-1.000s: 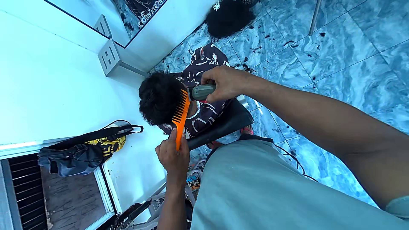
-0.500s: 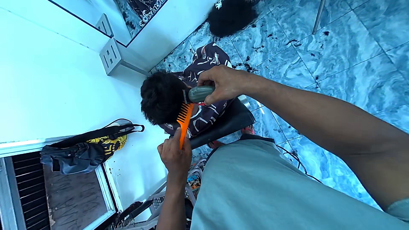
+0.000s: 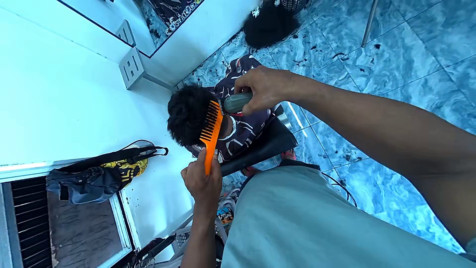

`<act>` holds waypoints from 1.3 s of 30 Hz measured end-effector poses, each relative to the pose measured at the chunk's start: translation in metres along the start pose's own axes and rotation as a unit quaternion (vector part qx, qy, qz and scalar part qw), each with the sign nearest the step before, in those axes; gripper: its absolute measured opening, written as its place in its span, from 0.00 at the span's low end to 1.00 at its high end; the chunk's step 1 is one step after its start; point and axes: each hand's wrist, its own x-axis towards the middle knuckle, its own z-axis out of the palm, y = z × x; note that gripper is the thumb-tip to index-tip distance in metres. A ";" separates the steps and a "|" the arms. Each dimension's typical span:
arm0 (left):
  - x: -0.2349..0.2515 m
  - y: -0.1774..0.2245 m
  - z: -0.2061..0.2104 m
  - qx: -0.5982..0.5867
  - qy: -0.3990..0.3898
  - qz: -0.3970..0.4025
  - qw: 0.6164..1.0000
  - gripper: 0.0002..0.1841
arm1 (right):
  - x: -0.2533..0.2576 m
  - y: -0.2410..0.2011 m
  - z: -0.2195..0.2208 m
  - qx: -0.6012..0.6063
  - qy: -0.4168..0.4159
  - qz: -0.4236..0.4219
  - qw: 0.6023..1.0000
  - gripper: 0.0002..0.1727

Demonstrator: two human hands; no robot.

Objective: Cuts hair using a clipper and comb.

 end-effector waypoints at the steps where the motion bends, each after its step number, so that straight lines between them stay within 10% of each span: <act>1: 0.000 0.000 0.000 -0.002 0.002 0.003 1.000 0.17 | 0.001 -0.004 -0.002 -0.003 -0.001 -0.006 1.000 0.24; 17: -0.001 -0.001 0.004 0.012 0.009 0.019 1.000 0.16 | 0.002 -0.035 -0.022 -0.061 -0.029 -0.028 0.997 0.20; 22: -0.010 -0.041 -0.027 -0.002 -0.196 0.144 0.970 0.18 | -0.003 -0.025 -0.027 -0.016 -0.017 -0.054 0.998 0.21; 26: 0.027 -0.055 -0.057 0.038 -0.265 0.285 0.920 0.20 | -0.042 0.035 -0.018 0.141 0.086 0.022 0.986 0.20; 31: 0.129 -0.047 -0.076 0.120 -0.284 0.373 0.875 0.22 | -0.111 0.104 0.036 0.384 0.183 0.207 0.881 0.20; 39: 0.204 -0.155 -0.125 0.086 -0.122 -0.110 0.983 0.37 | -0.244 0.104 0.165 0.532 0.356 0.401 0.656 0.19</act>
